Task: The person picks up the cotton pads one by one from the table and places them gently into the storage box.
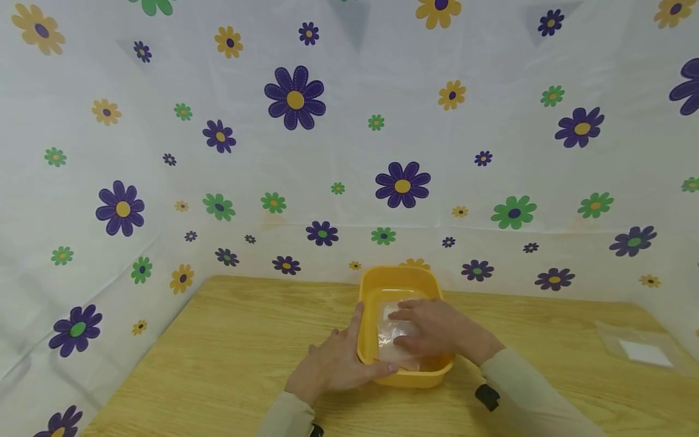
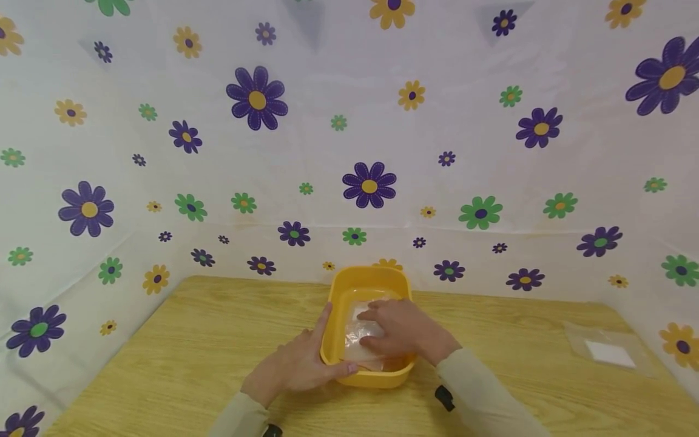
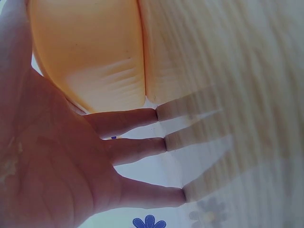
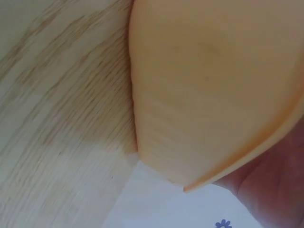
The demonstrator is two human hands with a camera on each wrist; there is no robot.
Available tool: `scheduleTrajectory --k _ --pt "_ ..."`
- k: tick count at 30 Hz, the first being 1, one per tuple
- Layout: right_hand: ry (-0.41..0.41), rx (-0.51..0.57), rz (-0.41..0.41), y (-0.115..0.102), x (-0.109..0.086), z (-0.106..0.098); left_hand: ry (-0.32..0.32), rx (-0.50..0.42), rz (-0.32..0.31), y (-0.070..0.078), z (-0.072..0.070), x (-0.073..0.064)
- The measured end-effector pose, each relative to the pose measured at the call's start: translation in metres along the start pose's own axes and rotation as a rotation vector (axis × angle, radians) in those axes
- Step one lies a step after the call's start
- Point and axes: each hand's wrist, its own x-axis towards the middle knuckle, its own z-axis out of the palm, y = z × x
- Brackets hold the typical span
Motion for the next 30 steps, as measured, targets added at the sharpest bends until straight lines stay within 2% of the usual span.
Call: scheduleTrajectory --k 5,13,22,30 --pt "0.044 -0.034 -0.01 0.002 -0.003 0.0 0.006 -0.002 0.006 0.001 -0.001 -0.002" --pt "0.069 -0.023 0.023 0.004 -0.011 -0.003 0.012 -0.006 0.003 0.002 -0.001 -0.002" --pt "0.224 -0.074 -0.004 0.012 -0.029 -0.004 0.024 -0.003 0.008 0.001 0.0 0.0" --pt "0.292 -0.095 0.129 0.017 -0.043 -0.007 0.018 -0.027 0.018 0.0 0.0 0.0"
